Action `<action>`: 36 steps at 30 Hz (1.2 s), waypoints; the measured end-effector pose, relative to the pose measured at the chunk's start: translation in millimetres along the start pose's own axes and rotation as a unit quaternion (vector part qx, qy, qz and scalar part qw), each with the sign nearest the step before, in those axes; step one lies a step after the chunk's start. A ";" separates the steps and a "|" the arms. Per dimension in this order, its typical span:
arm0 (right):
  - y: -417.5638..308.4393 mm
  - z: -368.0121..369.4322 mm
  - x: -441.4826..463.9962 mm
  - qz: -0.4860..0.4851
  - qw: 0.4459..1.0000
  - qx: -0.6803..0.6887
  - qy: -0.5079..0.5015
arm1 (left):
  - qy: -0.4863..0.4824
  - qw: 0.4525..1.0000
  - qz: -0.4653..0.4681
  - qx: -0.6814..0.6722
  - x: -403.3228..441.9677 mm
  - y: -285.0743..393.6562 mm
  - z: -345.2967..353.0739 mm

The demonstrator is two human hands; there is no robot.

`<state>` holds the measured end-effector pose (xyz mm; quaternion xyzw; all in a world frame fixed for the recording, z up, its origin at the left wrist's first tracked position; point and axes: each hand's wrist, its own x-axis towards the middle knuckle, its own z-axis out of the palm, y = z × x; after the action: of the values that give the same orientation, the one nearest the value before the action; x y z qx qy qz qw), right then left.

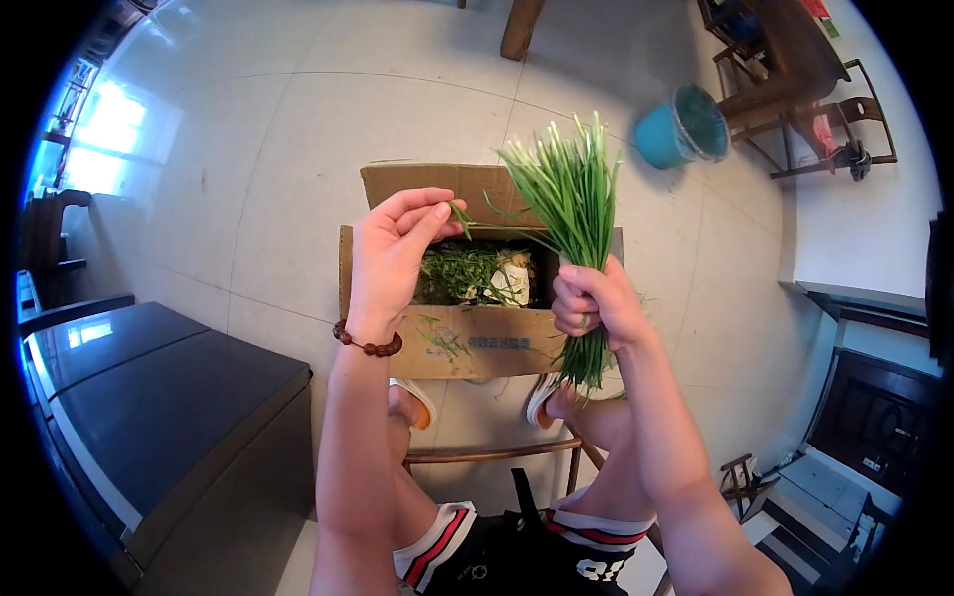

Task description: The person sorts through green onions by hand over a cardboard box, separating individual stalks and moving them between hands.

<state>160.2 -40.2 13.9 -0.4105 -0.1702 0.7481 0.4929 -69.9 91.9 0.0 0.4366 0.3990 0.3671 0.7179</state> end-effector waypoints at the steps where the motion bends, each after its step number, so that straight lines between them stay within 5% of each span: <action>1: -0.6 -0.1 0.1 0.000 1.000 0.001 0.000 | 0.000 1.000 0.000 0.001 -0.2 0.2 0.8; 10: -6.3 -4.1 -3.9 -0.012 0.997 0.068 -0.033 | -0.024 0.999 -0.027 -0.018 -1.5 0.7 8.3; 13: -6.4 -7.3 -5.8 -0.016 0.995 0.091 -0.049 | -0.020 0.998 -0.030 0.053 -2.1 -2.3 9.6; 15: -6.6 -8.4 -6.0 -0.012 0.984 0.153 -0.087 | -0.023 0.956 -0.070 0.286 -4.2 1.2 12.2; 16: -6.0 -9.8 -5.9 -0.013 0.985 0.152 -0.086 | -0.024 0.956 -0.069 0.285 -5.2 -1.8 14.2; 18: -2.5 -12.3 -5.7 -0.015 0.972 0.200 -0.120 | 0.008 0.944 0.063 0.323 -7.0 -12.7 18.2; 21: 0.1 -11.1 -5.2 -0.008 0.956 0.235 -0.176 | 0.022 0.932 0.129 0.338 -3.0 -17.2 25.0; 25: 6.2 -10.8 -6.4 0.004 0.952 0.233 -0.197 | 0.024 0.980 0.090 0.177 -6.4 -7.9 41.2; 29: 7.7 -2.3 -7.2 0.044 0.959 0.215 -0.180 | -0.042 0.971 0.193 0.134 -5.2 -18.2 50.7; 36: 16.9 2.7 -8.8 0.064 0.948 0.234 -0.207 | -0.046 0.994 0.071 0.063 -15.4 -6.5 51.6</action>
<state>149.6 -55.2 8.3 -0.1294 -0.0618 0.8657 0.4797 -29.0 58.9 13.4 0.5252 0.3557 0.3706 0.6785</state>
